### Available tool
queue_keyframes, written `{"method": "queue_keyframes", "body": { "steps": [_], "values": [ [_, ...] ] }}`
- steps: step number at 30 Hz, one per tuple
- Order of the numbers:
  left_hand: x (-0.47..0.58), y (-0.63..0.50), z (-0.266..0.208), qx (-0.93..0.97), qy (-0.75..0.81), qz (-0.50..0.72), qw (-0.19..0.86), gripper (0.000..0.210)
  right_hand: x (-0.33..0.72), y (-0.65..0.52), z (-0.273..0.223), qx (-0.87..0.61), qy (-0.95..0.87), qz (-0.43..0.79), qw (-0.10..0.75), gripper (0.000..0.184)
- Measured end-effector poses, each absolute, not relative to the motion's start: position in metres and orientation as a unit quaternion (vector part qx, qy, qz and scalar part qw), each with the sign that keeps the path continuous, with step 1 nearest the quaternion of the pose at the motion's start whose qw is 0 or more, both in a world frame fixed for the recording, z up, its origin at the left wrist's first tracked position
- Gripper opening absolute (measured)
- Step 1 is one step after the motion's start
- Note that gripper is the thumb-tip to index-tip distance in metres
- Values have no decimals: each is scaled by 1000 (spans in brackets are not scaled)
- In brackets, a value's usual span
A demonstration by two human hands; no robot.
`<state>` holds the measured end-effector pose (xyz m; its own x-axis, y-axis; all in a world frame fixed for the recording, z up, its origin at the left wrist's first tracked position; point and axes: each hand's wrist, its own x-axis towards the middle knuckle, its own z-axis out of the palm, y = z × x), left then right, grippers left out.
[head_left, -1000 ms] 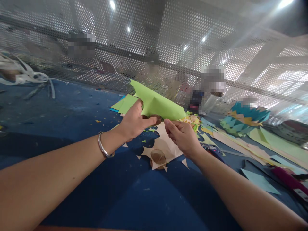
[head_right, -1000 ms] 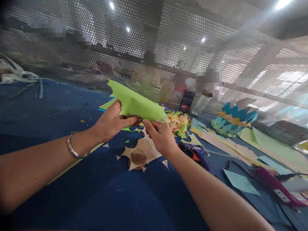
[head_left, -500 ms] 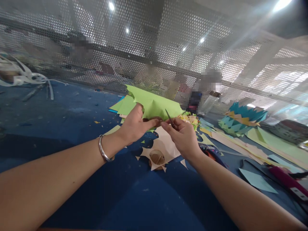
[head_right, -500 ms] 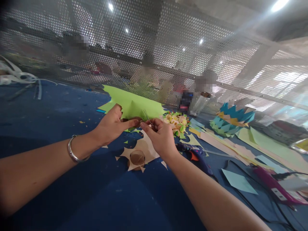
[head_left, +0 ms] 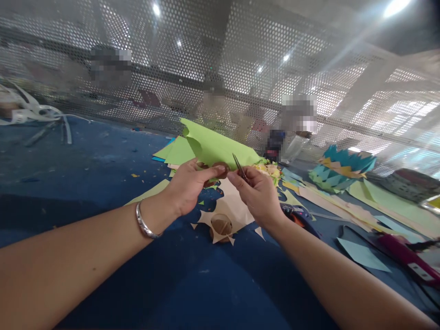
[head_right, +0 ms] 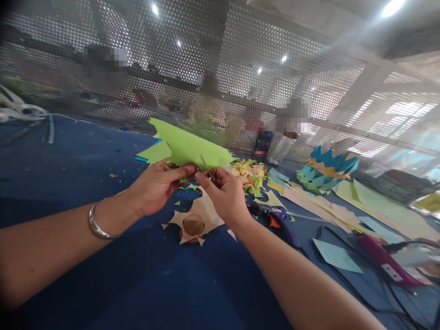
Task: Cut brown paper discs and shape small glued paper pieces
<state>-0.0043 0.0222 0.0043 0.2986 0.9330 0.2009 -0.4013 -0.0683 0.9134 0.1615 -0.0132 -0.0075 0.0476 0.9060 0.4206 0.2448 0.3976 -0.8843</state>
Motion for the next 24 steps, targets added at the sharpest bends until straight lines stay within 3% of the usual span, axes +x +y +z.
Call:
{"method": "queue_keyframes", "body": {
  "steps": [6, 24],
  "values": [
    [-9, 29, 3, 495, 276, 549, 614, 24, 164, -11, -10, -442, -609, 381, 537, 52],
    [-7, 25, -2, 512, 221, 506, 658, 22, 163, -12, -7, -448, -604, 392, 529, 55]
  ]
}}
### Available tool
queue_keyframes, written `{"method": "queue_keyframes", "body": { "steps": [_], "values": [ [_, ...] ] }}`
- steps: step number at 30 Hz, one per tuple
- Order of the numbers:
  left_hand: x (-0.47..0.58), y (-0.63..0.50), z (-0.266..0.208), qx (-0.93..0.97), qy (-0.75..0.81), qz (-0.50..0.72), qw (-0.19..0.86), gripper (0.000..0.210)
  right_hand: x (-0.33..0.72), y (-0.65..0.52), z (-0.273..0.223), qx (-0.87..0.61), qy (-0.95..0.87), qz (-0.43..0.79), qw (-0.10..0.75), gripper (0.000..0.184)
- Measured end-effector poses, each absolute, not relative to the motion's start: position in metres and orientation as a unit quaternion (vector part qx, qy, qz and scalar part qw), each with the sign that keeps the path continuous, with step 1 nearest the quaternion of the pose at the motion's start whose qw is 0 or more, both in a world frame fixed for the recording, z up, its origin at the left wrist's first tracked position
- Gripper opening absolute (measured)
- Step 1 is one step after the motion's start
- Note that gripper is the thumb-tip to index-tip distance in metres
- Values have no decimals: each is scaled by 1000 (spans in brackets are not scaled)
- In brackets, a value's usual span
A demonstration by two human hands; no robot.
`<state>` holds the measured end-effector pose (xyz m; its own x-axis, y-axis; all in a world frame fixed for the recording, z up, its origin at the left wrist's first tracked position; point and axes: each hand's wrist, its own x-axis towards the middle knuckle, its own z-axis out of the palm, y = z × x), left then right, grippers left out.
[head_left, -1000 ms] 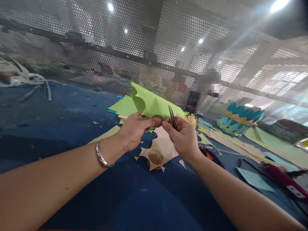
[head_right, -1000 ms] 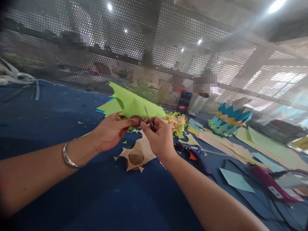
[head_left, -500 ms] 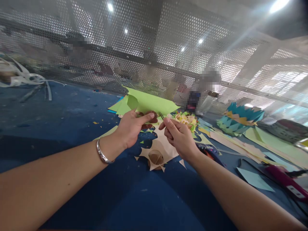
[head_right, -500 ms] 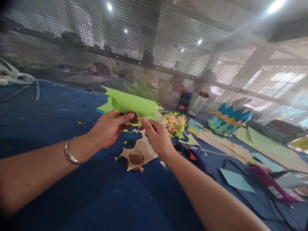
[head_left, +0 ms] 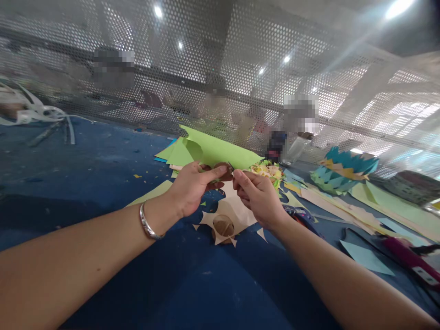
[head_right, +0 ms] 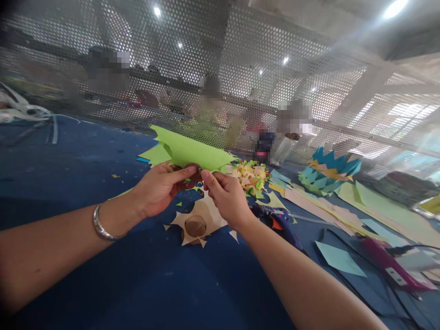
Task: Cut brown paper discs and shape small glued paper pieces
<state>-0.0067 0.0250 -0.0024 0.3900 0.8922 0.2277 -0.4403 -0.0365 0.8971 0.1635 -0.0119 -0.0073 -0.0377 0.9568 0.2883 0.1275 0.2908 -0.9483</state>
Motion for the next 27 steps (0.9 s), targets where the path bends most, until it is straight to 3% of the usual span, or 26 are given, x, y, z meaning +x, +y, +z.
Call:
{"method": "queue_keyframes", "body": {
  "steps": [11, 27],
  "values": [
    [-6, 25, 0, 504, 217, 508, 663, 24, 165, -10, -8, -438, -595, 411, 534, 53],
    [-7, 27, 3, 566, 255, 538, 571, 18, 167, -9, -9, -484, -630, 314, 520, 58]
  ]
}}
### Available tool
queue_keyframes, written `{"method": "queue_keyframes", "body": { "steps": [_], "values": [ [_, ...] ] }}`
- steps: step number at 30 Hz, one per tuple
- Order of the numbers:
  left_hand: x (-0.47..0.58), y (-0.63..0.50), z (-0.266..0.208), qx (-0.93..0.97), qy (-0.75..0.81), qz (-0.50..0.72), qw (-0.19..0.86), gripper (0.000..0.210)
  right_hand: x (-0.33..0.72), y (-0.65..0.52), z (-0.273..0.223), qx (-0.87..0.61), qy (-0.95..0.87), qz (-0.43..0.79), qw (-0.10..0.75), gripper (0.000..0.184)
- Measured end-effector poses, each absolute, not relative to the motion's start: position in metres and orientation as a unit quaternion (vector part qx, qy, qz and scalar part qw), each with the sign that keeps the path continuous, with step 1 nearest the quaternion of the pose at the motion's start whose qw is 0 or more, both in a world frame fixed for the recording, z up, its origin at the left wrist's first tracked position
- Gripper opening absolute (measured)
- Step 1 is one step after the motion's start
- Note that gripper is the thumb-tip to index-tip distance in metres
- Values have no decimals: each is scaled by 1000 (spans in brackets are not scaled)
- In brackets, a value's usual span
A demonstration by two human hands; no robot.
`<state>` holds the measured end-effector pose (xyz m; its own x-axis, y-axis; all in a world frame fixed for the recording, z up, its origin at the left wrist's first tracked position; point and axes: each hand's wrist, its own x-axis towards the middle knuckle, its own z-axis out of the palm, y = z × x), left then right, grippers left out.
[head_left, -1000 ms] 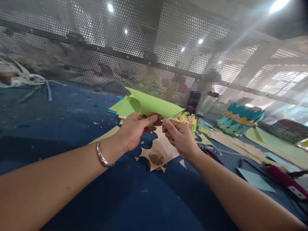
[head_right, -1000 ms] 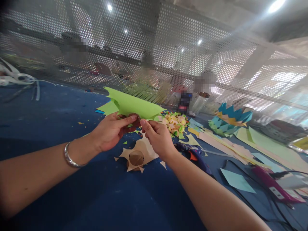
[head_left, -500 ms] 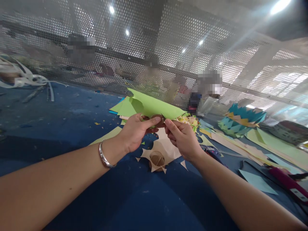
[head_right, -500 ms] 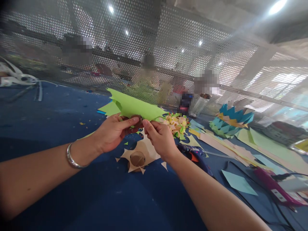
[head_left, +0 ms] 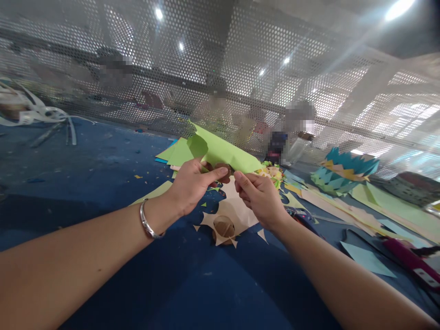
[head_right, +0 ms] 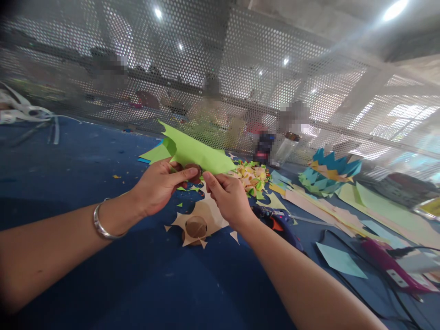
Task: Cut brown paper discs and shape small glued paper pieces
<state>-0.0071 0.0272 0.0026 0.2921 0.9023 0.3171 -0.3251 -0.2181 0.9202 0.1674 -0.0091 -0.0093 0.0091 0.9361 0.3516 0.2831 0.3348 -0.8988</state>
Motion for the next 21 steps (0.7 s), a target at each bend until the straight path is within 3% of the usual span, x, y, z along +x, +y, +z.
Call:
{"method": "queue_keyframes", "body": {
  "steps": [3, 13, 21],
  "values": [
    [-6, 25, 5, 567, 258, 558, 548, 19, 166, -10, -9, -485, -620, 330, 521, 57],
    [-5, 31, 3, 556, 229, 616, 509, 56, 162, -15, -5, -467, -581, 422, 516, 54],
    [-7, 29, 2, 589, 208, 589, 513, 53, 161, -14, -3, -484, -570, 435, 502, 52]
  ]
}}
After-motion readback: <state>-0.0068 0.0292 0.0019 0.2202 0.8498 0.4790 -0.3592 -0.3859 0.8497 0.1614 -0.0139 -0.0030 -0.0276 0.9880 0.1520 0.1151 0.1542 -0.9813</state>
